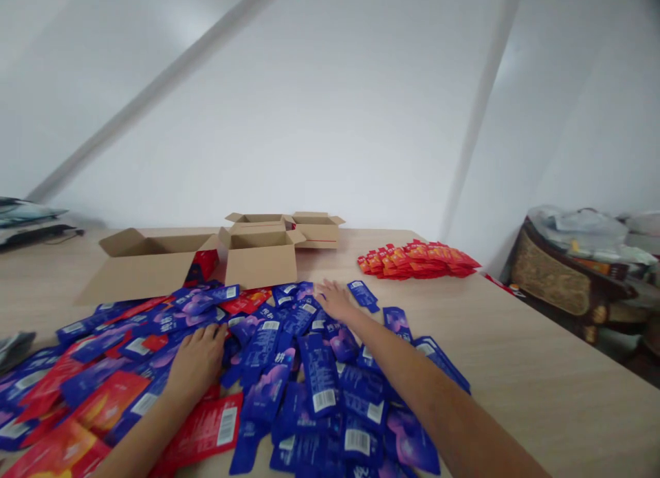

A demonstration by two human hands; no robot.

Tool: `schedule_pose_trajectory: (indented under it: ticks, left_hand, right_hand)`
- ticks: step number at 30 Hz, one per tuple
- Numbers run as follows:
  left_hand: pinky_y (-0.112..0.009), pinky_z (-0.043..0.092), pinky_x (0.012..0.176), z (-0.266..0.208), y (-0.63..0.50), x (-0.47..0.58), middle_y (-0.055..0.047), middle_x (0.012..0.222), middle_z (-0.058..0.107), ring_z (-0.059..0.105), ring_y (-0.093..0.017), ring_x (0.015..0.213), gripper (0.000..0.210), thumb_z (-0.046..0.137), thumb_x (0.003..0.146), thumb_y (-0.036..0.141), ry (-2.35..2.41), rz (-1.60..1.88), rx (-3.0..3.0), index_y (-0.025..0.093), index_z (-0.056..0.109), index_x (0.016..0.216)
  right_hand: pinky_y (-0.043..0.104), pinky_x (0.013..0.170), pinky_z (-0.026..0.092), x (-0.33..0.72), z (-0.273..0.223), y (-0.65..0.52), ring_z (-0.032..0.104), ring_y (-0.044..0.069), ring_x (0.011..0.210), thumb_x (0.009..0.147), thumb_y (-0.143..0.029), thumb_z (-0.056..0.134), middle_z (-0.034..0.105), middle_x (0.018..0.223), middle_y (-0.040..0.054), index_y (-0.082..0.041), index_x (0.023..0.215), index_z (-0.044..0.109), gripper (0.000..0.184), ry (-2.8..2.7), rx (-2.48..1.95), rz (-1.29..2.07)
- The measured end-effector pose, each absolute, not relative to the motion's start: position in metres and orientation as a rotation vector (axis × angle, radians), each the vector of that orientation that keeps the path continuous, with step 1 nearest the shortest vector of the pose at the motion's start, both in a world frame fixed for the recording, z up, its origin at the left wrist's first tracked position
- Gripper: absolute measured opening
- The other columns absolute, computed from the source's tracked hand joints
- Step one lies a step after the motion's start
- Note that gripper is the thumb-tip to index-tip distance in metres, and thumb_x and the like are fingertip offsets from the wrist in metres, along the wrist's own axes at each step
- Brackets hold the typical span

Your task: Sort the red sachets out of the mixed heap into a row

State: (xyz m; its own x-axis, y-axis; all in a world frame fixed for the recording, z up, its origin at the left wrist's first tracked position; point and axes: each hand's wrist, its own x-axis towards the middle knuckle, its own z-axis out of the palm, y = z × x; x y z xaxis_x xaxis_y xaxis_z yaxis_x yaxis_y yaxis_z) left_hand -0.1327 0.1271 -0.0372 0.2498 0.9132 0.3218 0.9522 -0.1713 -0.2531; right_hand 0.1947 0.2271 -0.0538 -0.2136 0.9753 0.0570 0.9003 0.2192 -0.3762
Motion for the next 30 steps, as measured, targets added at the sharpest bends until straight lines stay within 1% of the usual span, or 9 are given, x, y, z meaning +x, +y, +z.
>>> schedule_pose_trajectory:
  ticks: [2,5,12,16,19,22,25,27,30]
  left_hand:
    - [-0.041,0.038,0.09,-0.033,0.127,-0.135,-0.018,0.124,0.057,0.051,-0.033,0.11,0.051,0.045,0.072,0.008,-1.692,-0.086,-2.118,0.009,0.056,0.122]
    - [-0.041,0.038,0.089,-0.023,0.129,-0.138,-0.016,0.124,0.059,0.053,-0.031,0.11,0.048,0.036,0.079,0.005,-1.666,-0.085,-2.079,0.01,0.055,0.123]
    - [-0.044,0.041,0.086,0.018,0.129,-0.127,-0.019,0.101,0.068,0.06,-0.032,0.098,0.041,0.031,0.084,0.011,-1.646,-0.312,-2.101,0.007,0.058,0.116]
    - [-0.041,0.043,0.086,0.039,0.114,-0.097,-0.014,0.098,0.07,0.063,-0.03,0.092,0.04,0.031,0.09,0.027,-1.728,-0.763,-2.163,0.012,0.063,0.108]
    - [-0.034,0.046,0.087,0.045,0.1,-0.063,-0.009,0.106,0.069,0.063,-0.023,0.096,0.041,0.034,0.09,0.036,-1.739,-1.427,-2.269,0.014,0.062,0.11]
    - [-0.036,0.046,0.09,0.039,0.086,-0.025,-0.007,0.105,0.07,0.062,-0.022,0.098,0.037,0.042,0.088,0.038,-1.622,-1.885,-2.398,0.015,0.065,0.106]
    - [-0.039,0.039,0.1,0.025,0.074,0.004,-0.006,0.109,0.069,0.057,-0.021,0.108,0.027,0.049,0.087,0.03,-1.327,-1.949,-2.616,0.021,0.069,0.102]
    - [-0.042,0.036,0.102,0.012,0.069,0.014,-0.005,0.11,0.069,0.053,-0.021,0.113,0.025,0.05,0.086,0.025,-1.172,-1.874,-2.744,0.024,0.07,0.101]
    - [-0.048,0.034,0.103,-0.007,0.069,0.016,-0.005,0.111,0.068,0.05,-0.023,0.117,0.026,0.051,0.085,0.02,-1.11,-1.732,-2.849,0.027,0.071,0.1]
  right_hand:
    - [0.055,0.107,0.005,0.224,-0.047,0.23,0.001,0.028,0.14,0.093,-0.054,0.016,0.007,0.155,0.0047,-0.028,0.145,0.021,0.059,-2.08,-1.943,0.309]
    - [0.059,0.104,0.008,0.259,-0.045,0.232,0.004,0.032,0.139,0.092,-0.055,0.017,0.008,0.154,0.0115,-0.022,0.146,0.019,0.063,-1.985,-2.138,0.384]
    - [0.055,0.107,0.005,0.234,-0.066,0.197,0.005,0.029,0.14,0.09,-0.061,0.018,0.011,0.154,0.0045,-0.03,0.145,0.021,0.063,-2.195,-1.947,0.465]
    - [0.05,0.109,0.01,0.217,-0.06,0.165,0.014,0.025,0.139,0.092,-0.056,0.02,0.023,0.151,0.0069,-0.026,0.142,0.032,0.06,-2.179,-1.738,0.572]
    - [0.042,0.108,0.023,0.205,-0.045,0.139,0.033,0.023,0.132,0.09,-0.057,0.027,0.043,0.14,0.0106,-0.02,0.127,0.053,0.058,-1.924,-1.488,0.572]
    - [0.037,0.082,0.048,0.187,-0.028,0.11,0.063,0.023,0.096,0.086,-0.065,0.023,0.068,0.103,0.0141,-0.016,0.106,0.063,0.066,-1.635,-1.23,1.083]
    - [0.026,0.052,0.047,0.173,-0.017,0.086,0.066,0.018,0.063,0.085,-0.069,0.013,0.07,0.076,0.0132,-0.012,0.097,0.062,0.076,-1.308,-0.993,1.697]
    - [0.021,0.046,0.044,0.17,-0.016,0.077,0.065,0.016,0.061,0.087,-0.065,0.016,0.07,0.076,0.0115,-0.013,0.095,0.061,0.07,-1.108,-0.828,1.801]
    - [0.022,0.048,0.047,0.174,-0.024,0.074,0.066,0.016,0.067,0.089,-0.055,0.033,0.069,0.079,0.0079,-0.015,0.094,0.061,0.049,-0.929,-0.717,1.78]
